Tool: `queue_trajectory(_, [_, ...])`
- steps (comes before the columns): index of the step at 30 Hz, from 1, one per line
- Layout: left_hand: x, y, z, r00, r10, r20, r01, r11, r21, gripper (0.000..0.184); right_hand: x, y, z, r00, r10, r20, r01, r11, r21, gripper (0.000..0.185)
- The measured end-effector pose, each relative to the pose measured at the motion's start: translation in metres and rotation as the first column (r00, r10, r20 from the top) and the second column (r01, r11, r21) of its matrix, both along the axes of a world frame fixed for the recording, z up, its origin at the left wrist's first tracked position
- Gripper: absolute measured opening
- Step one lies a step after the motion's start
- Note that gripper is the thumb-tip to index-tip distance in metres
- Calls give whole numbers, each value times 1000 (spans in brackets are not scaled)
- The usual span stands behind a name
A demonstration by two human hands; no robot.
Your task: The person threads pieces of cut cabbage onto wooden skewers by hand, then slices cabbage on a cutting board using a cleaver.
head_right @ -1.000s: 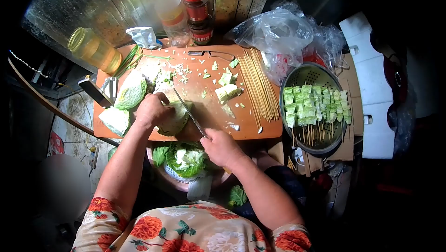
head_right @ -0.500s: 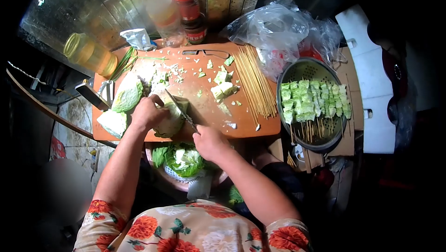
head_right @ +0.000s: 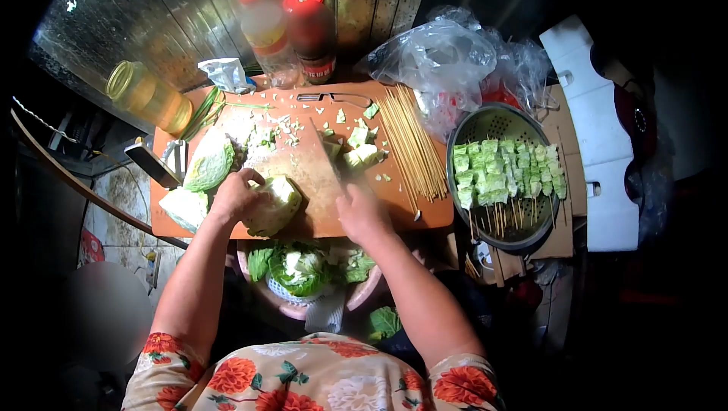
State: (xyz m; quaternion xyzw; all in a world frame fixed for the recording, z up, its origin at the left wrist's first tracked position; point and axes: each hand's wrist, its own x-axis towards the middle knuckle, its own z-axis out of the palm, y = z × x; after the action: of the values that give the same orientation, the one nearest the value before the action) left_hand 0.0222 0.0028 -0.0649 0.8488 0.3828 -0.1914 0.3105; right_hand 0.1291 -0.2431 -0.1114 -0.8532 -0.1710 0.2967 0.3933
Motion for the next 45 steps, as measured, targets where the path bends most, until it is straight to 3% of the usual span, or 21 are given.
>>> queue_trajectory(5, [-3,2,-5,991,22,130,-24,1000,12,41,6,2,-6,999,-42,-15,42,999,20,27])
queue_trajectory(8, [-2,5,-8,998,52,40,-47,992,-120,48,0,2,-3,999,-21,-50,23,999,34,30])
queue_trajectory(10, [0,-3,-2,976,143,166,-107,972,-209,47,-10,3,20,999,44,-27,-45,997,-55,32])
queue_trajectory(17, [1,-4,-16,973,47,224,-48,999,-1,40,-51,-8,81,982,176,67,-180,982,55,32])
queue_trajectory(18, [0,-2,-23,972,42,232,-41,999,-11,38,-56,-10,89,979,201,12,-202,977,68,34])
queue_trajectory(19, [-1,1,-31,972,45,229,-44,999,-10,38,-63,-14,82,973,213,90,-222,968,114,35])
queue_trajectory(21, [-1,5,-38,967,89,239,-66,993,-102,36,-70,-17,86,968,242,74,-248,963,101,37])
queue_trajectory(25, [3,-6,-11,980,91,179,-84,995,-46,34,-72,-17,82,961,270,53,-274,958,83,38])
queue_trajectory(34, [6,-7,-10,978,87,191,-79,996,-46,31,-71,-12,92,960,275,46,-277,961,23,35])
queue_trajectory(36, [7,-7,-8,982,84,169,-77,996,-51,33,-65,-9,97,950,310,-44,-312,948,-58,41])
queue_trajectory(45, [10,-7,-12,988,115,103,-103,989,-109,38,-50,4,85,938,328,-110,-331,944,-5,34])
